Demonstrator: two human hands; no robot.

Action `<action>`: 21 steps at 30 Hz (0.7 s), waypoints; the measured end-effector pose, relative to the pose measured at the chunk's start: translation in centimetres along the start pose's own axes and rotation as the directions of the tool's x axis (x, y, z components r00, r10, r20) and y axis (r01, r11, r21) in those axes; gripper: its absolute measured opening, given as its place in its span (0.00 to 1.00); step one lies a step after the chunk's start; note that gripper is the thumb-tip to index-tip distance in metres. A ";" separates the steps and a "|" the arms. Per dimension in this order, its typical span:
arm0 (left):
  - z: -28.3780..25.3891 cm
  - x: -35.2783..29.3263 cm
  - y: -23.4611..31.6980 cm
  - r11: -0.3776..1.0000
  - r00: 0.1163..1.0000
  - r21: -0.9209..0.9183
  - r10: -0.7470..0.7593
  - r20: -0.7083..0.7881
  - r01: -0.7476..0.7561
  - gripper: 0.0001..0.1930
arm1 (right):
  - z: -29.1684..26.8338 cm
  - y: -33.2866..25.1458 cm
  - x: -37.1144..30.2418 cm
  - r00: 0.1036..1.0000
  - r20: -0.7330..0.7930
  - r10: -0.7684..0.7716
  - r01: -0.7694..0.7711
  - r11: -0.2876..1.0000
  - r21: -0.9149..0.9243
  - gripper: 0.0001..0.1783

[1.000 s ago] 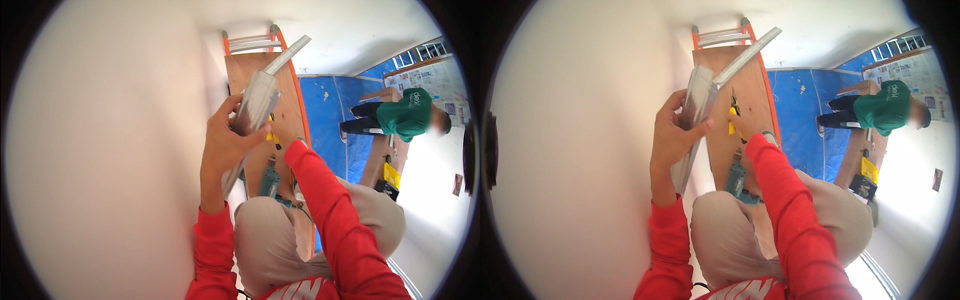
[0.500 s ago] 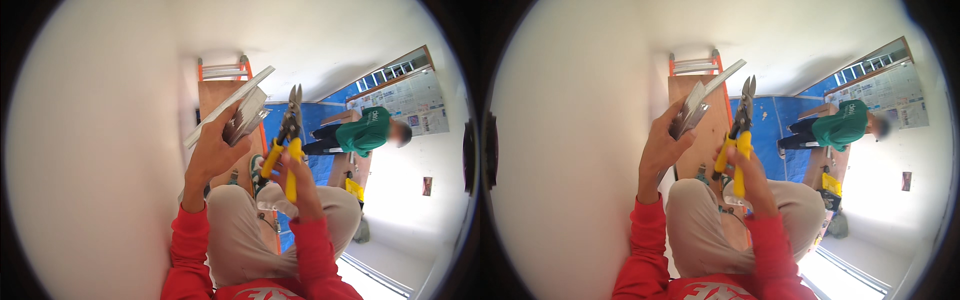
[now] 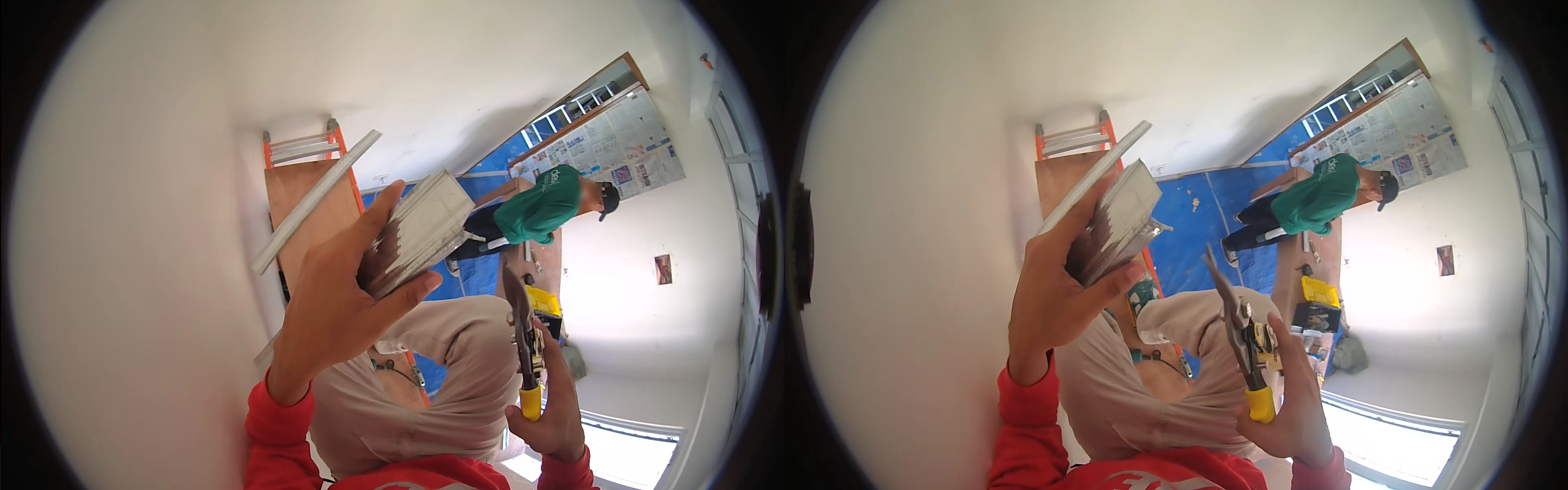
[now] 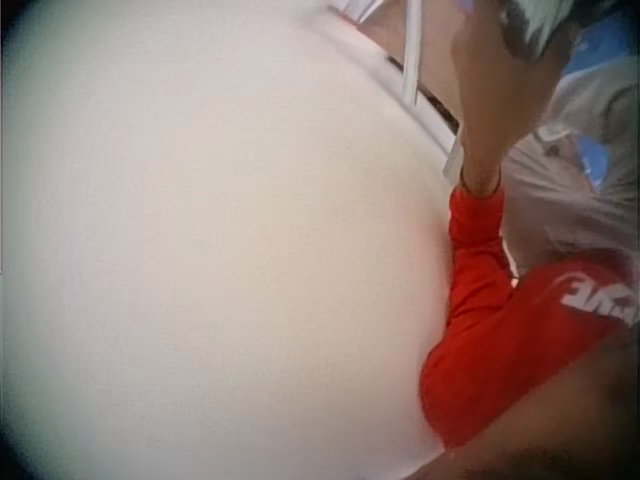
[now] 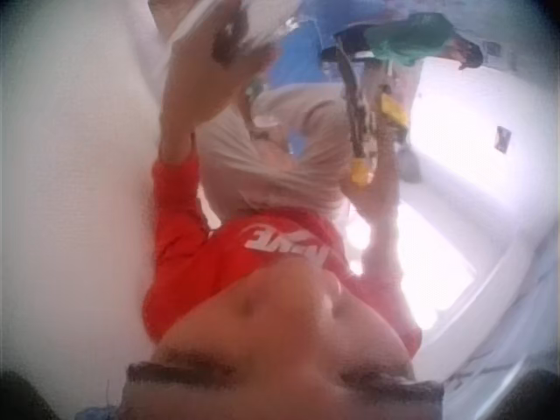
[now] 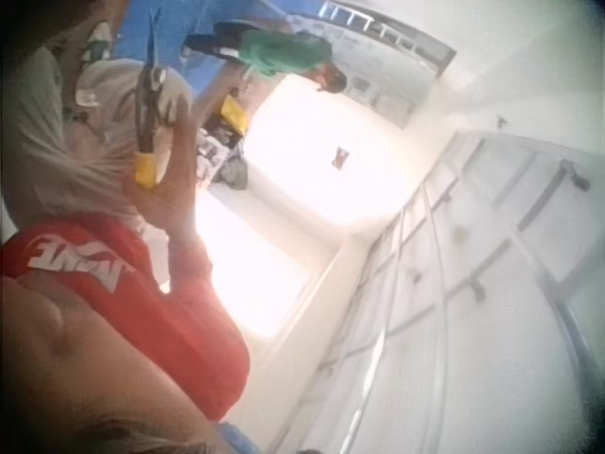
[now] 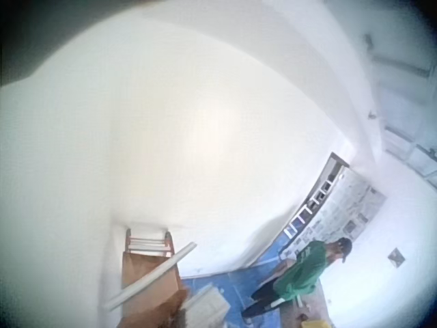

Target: The person cuts metal framing strips with tin snips, fits them into a ceiling grid, and secures them with a power drill. The person repeats this process for multiple sections along the ceiling.

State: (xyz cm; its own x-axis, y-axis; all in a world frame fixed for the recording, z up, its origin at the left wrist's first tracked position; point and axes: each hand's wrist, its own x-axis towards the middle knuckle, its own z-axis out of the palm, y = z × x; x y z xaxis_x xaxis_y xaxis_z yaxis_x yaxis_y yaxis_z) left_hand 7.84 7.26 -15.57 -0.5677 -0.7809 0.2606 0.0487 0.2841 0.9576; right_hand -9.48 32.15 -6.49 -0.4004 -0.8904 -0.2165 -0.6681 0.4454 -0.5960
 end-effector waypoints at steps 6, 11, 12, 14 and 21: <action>1.9 -0.4 1.2 0.996 0.958 -0.085 0.011 0.287 0.014 0.46 | -1.9 1.4 -0.6 0.996 -0.077 -0.046 0.034 0.988 -0.153 0.58; 2.7 -0.2 2.2 0.992 0.908 -0.121 0.023 0.419 0.031 0.45 | -2.5 2.7 -1.5 0.998 -0.031 -0.047 0.044 0.997 -0.067 0.57; 2.7 -0.1 2.3 0.992 0.908 -0.124 0.047 0.417 0.006 0.45 | -2.6 2.9 -1.6 0.998 -0.031 -0.050 0.048 0.997 -0.065 0.56; 2.7 0.1 2.2 0.994 0.872 -0.073 -0.035 0.488 0.080 0.45 | -2.7 3.1 -1.7 0.999 -0.032 -0.038 0.036 0.997 -0.070 0.54; 2.7 0.2 1.0 0.994 0.787 0.041 -0.106 0.608 0.102 0.43 | -2.3 4.4 -1.9 0.999 0.023 -0.044 0.046 0.995 -0.086 0.50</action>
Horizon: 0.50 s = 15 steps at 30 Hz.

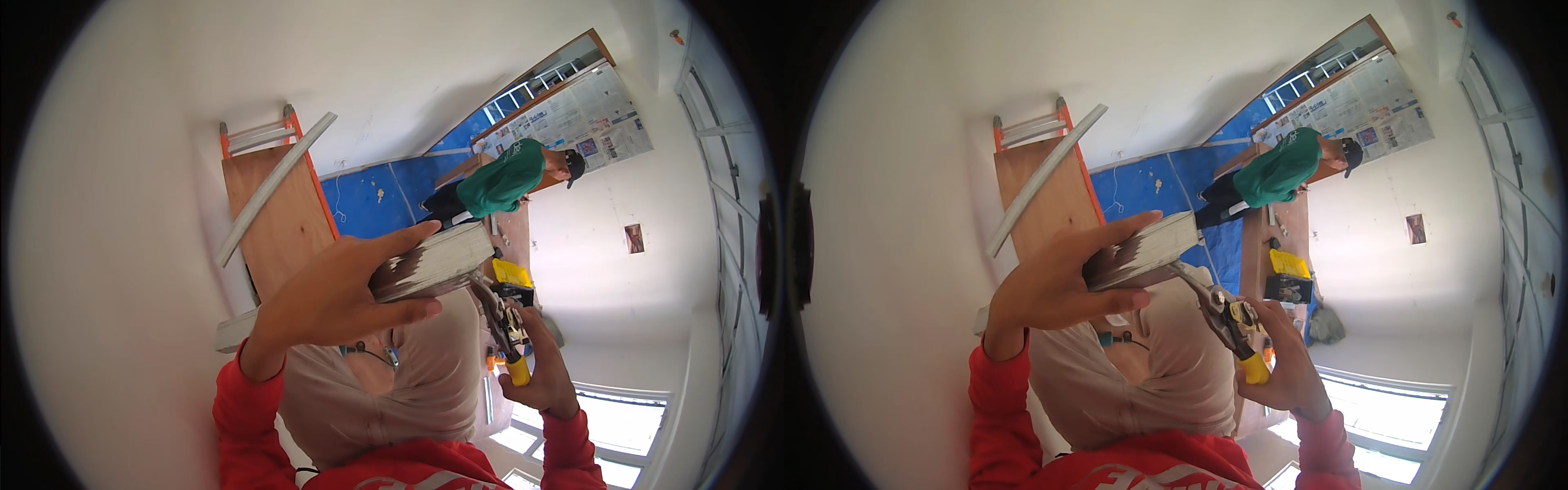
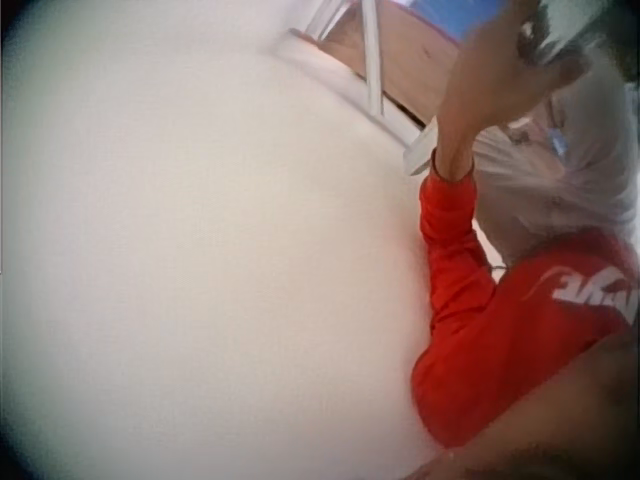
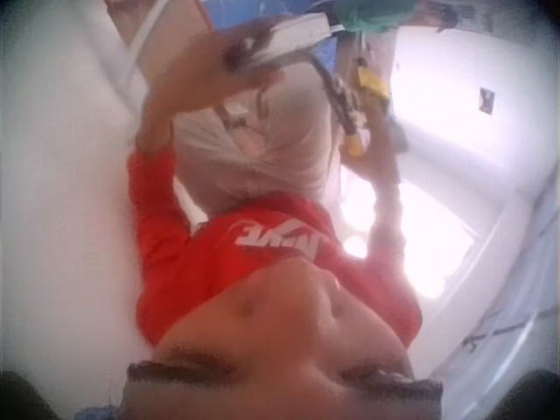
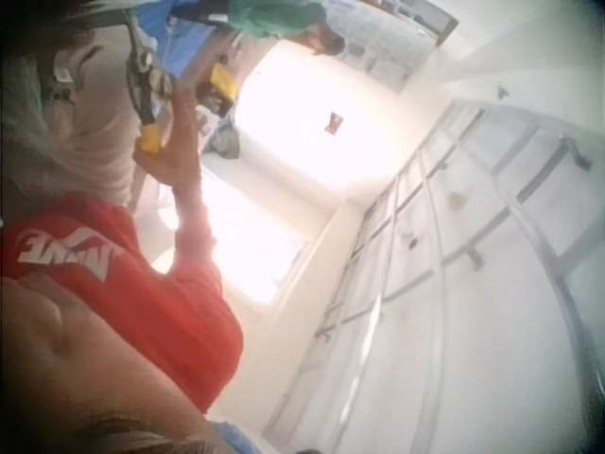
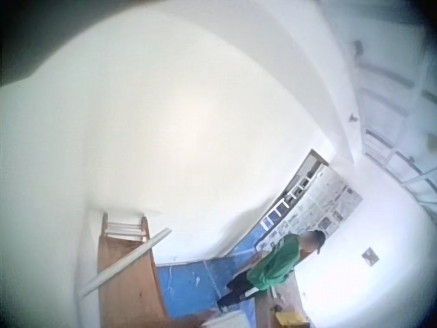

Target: The person cuts metal framing strips with tin snips, fits them into a ceiling grid, and secures them with a power drill. The person repeats this process for multiple sections along the ceiling.

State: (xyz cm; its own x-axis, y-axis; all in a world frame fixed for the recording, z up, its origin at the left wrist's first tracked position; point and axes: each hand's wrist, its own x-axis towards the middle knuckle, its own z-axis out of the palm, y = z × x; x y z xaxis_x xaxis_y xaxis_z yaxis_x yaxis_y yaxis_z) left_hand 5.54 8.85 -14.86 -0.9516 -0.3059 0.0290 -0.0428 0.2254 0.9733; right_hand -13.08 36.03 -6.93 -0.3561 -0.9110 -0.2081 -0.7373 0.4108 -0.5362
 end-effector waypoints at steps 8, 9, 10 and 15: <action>0.5 1.0 -2.0 0.996 0.997 -0.084 0.037 0.074 -0.031 0.48 | 0.5 1.5 -0.8 0.977 0.156 0.148 -0.166 0.980 0.112 0.58; 0.5 1.0 -2.2 0.996 0.996 -0.081 0.036 0.077 -0.030 0.48 | 0.5 1.6 -0.9 0.987 0.102 0.127 -0.141 0.979 0.144 0.54; 0.4 0.9 -2.4 0.997 0.995 -0.077 0.016 0.094 -0.009 0.48 | 0.5 1.7 -0.9 0.993 0.048 0.110 -0.116 0.978 0.175 0.51; -0.2 0.9 -3.1 0.999 0.991 -0.022 0.026 0.130 -0.023 0.48 | -0.3 1.9 -0.8 0.995 0.087 0.042 -0.047 0.997 0.055 0.59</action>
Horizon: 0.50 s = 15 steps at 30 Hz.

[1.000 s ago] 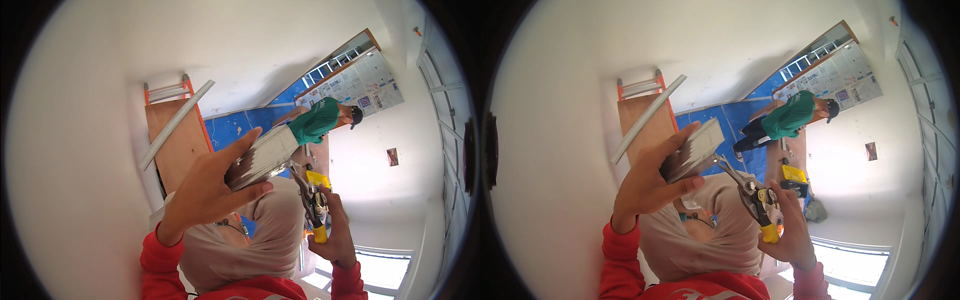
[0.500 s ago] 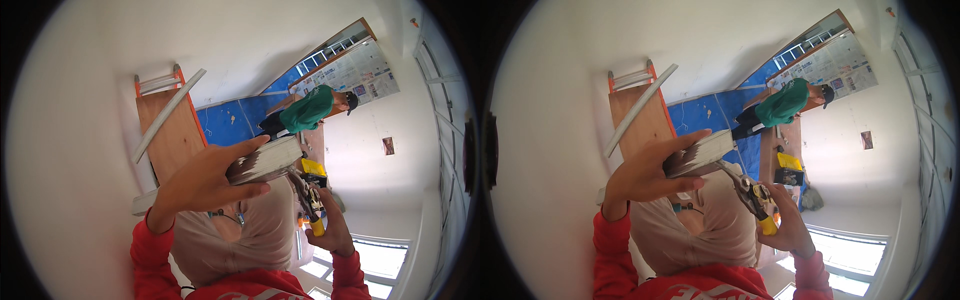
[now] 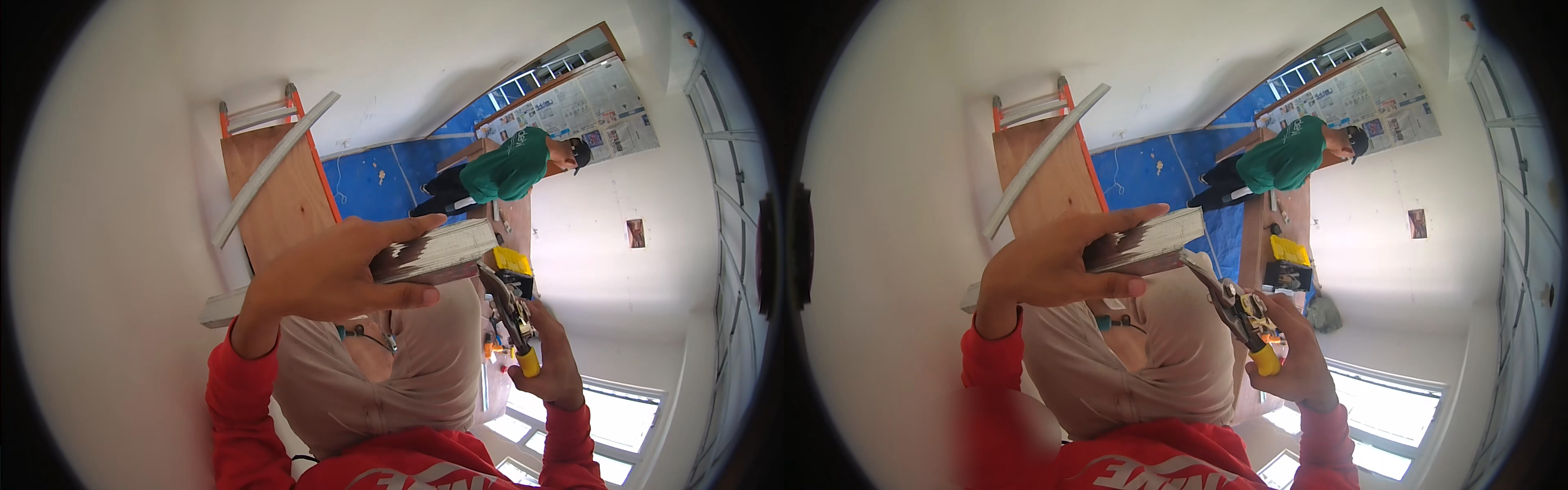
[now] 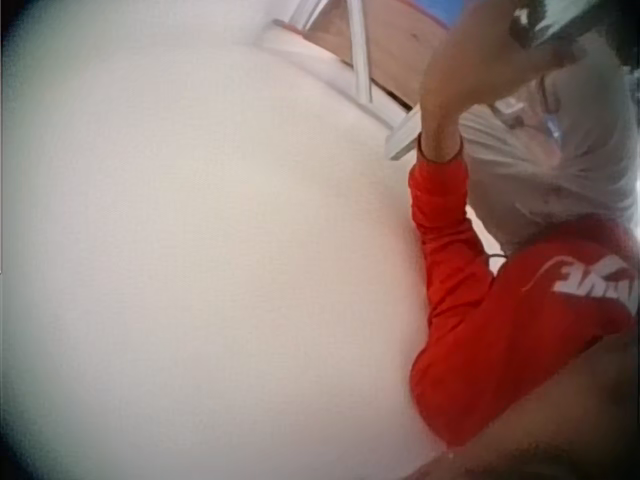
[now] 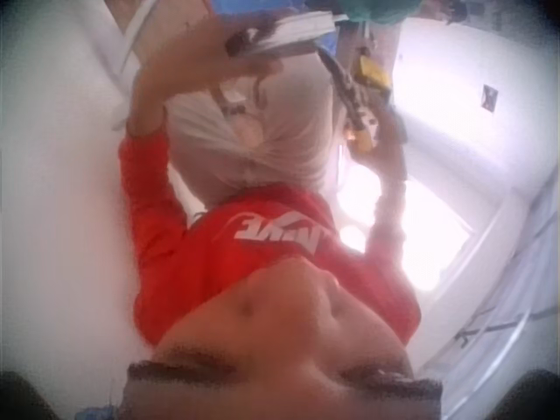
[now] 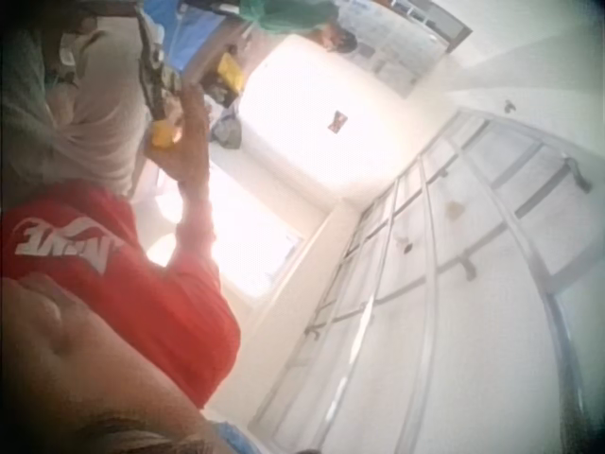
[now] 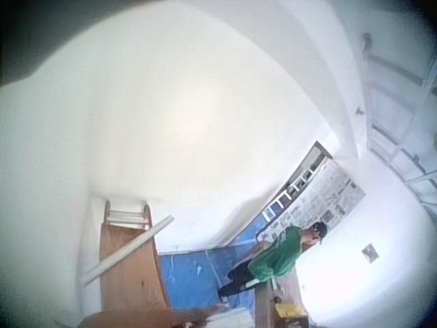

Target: The person cuts metal framing strips with tin snips, fits them into a ceiling grid, and secures them with a power drill. The person repeats this process for multiple sections along the ceiling.

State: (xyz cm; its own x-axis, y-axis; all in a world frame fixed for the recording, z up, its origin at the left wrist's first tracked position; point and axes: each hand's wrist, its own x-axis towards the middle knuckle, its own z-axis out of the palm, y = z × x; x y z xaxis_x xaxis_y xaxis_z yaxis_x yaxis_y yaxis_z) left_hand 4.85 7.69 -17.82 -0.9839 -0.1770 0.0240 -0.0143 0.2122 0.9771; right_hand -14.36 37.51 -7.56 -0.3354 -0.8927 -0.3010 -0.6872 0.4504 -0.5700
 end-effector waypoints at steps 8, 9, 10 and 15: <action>0.1 0.1 -0.6 0.999 1.000 -0.039 -0.001 -0.003 0.001 0.50 | 0.6 -0.4 1.4 0.995 -0.098 0.010 -0.009 1.000 0.011 0.46; 0.2 0.1 -0.7 0.998 1.000 -0.055 0.010 -0.005 -0.010 0.50 | 0.7 -0.5 1.5 0.995 -0.100 0.022 -0.018 0.999 0.034 0.46; 0.3 0.1 -0.8 0.999 1.000 -0.045 -0.017 -0.001 0.017 0.50 | 1.0 -0.6 1.4 0.995 -0.101 0.027 -0.024 0.999 0.027 0.46; 1.3 0.9 -1.1 0.980 0.999 -0.198 -0.005 -0.039 -0.003 0.48 | 2.2 -1.1 1.4 0.989 -0.027 0.145 -0.139 0.976 0.166 0.49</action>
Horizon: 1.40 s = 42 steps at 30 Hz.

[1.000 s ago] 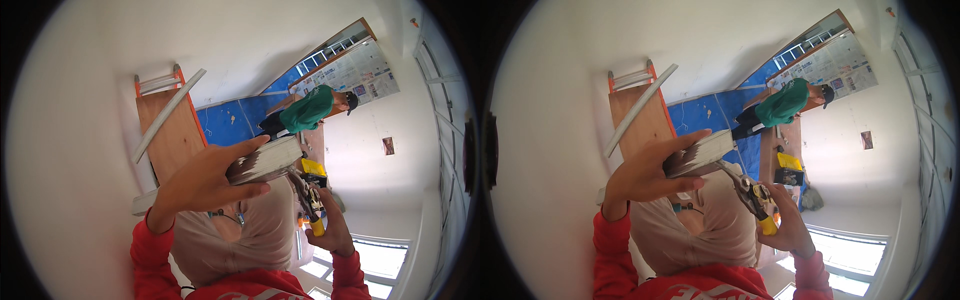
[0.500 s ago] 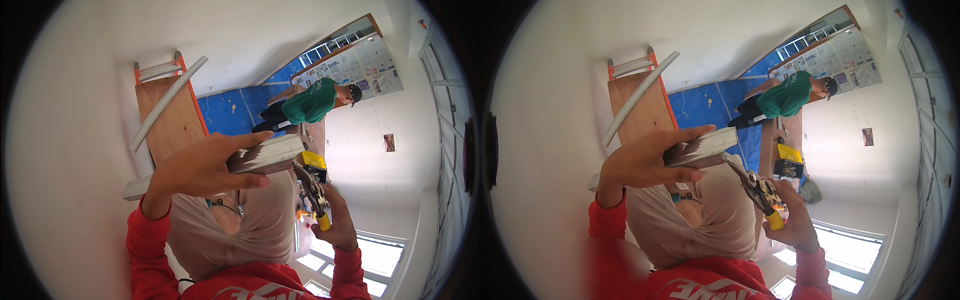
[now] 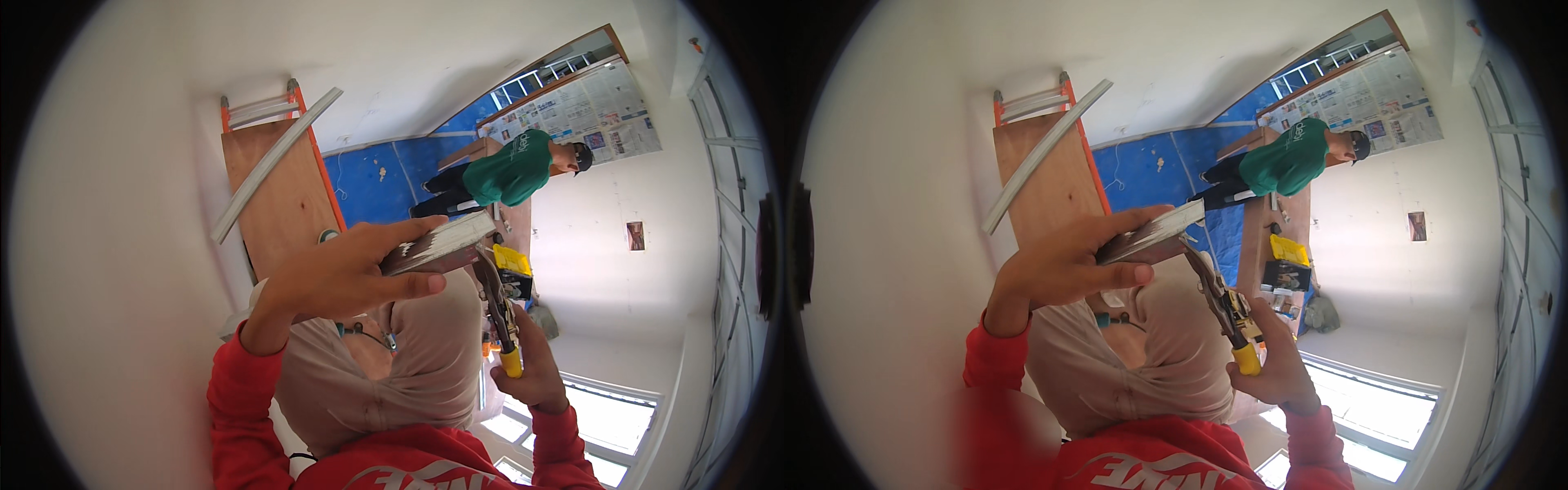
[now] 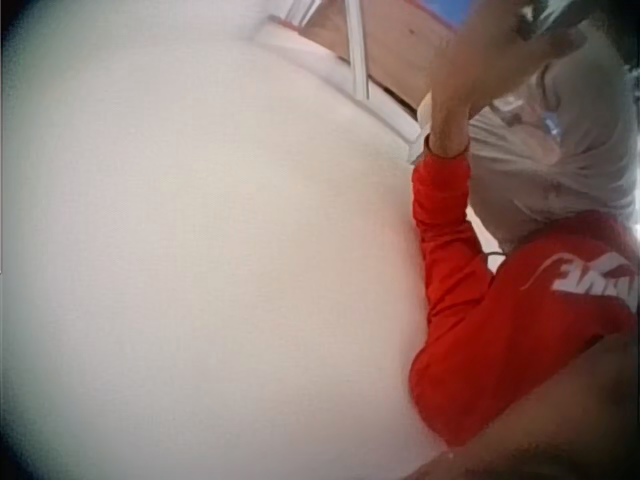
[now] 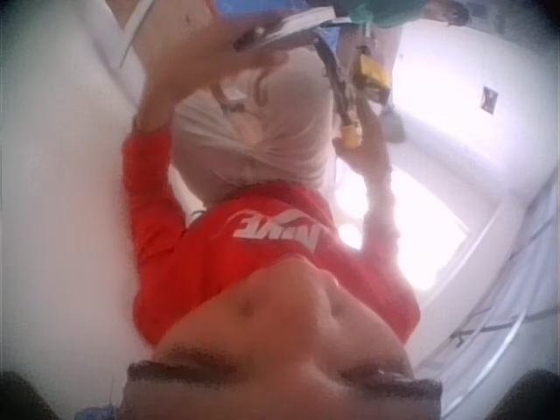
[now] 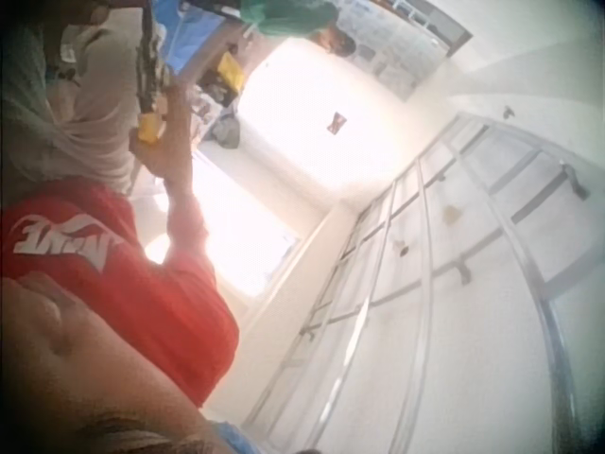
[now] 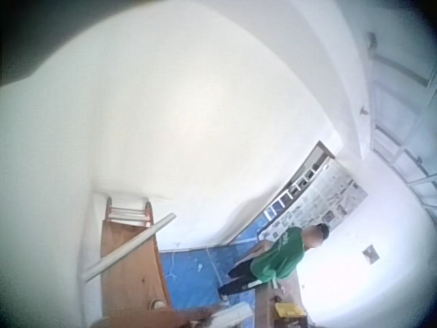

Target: The person cuts metal framing strips with tin snips, fits them into a ceiling grid, and secures them with a power drill. The person repeats this process for multiple sections along the ceiling.

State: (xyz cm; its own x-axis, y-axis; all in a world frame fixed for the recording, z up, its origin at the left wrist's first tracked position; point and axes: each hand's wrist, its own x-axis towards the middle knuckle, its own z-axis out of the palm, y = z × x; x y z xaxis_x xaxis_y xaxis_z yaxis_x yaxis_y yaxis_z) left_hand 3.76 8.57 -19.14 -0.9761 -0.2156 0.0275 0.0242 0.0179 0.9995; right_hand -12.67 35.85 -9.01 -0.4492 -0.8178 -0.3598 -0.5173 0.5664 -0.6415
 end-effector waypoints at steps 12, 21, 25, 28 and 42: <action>1.0 0.3 1.0 0.982 0.991 -0.138 -0.131 0.009 0.131 0.36 | 0.4 -0.3 0.4 1.000 0.008 0.021 -0.020 0.997 -0.076 0.49; 1.2 0.1 0.8 0.973 0.988 -0.176 -0.148 0.031 0.151 0.35 | 0.0 0.1 1.0 0.999 0.018 -0.051 0.052 0.995 -0.091 0.40; 1.4 0.2 0.9 0.979 0.988 -0.133 -0.151 0.028 0.153 0.36 | 0.3 0.2 1.0 0.999 0.002 -0.037 0.037 0.998 -0.051 0.35; 1.6 0.5 0.8 0.985 0.993 -0.128 -0.116 0.012 0.117 0.38 | 1.4 0.9 0.8 0.994 0.066 0.093 -0.103 0.978 0.181 0.33; 1.0 0.8 -1.4 0.992 0.999 -0.121 -0.043 0.026 0.045 0.45 | -0.3 0.7 -0.3 0.997 0.049 0.068 -0.067 0.998 -0.015 0.47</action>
State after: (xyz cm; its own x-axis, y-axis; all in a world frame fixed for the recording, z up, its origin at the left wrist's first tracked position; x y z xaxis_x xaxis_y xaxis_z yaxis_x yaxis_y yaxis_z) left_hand 2.74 9.35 -20.56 -0.9815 -0.1910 -0.0156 0.0057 -0.1101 0.9939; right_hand -13.10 36.57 -9.17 -0.4471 -0.7815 -0.4351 -0.4970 0.6215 -0.6056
